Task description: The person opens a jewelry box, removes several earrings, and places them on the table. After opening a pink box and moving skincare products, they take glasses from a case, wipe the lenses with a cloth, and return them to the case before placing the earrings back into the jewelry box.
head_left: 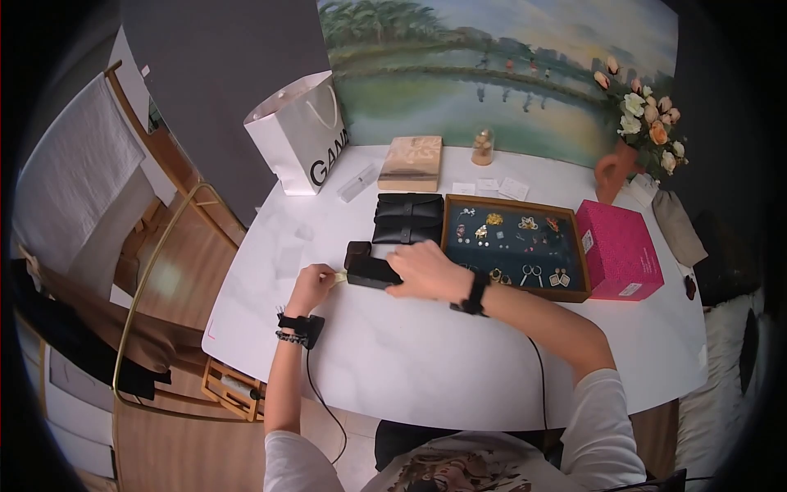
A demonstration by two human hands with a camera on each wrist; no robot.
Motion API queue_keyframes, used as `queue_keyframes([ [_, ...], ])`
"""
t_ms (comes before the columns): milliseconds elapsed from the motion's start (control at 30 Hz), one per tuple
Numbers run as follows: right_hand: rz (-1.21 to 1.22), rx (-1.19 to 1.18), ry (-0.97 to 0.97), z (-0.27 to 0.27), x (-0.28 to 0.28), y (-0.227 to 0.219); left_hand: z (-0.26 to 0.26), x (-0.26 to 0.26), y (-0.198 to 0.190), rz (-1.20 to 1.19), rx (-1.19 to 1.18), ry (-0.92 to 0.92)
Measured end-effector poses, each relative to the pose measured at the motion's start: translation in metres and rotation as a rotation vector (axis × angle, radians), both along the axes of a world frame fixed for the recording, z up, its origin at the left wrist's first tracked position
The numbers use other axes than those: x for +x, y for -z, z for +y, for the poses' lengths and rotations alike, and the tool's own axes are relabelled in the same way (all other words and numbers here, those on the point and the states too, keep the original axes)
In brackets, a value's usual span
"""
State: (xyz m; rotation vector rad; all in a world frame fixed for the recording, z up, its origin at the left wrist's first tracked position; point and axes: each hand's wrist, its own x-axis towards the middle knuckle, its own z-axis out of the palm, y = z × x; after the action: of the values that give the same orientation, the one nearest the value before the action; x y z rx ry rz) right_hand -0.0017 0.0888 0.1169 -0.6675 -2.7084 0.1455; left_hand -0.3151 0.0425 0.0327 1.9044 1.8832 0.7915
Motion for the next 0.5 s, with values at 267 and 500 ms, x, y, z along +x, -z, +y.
queue_keyframes([
  [267, -0.225, -0.011, 0.058, 0.046, -0.030, 0.015, 0.022, -0.030, -0.001, -0.307, 0.073, -0.206],
  [500, -0.324, -0.093, 0.097, 0.061, -0.037, 0.014, 0.048, -0.016, 0.014, -0.429, 0.085, -0.157],
])
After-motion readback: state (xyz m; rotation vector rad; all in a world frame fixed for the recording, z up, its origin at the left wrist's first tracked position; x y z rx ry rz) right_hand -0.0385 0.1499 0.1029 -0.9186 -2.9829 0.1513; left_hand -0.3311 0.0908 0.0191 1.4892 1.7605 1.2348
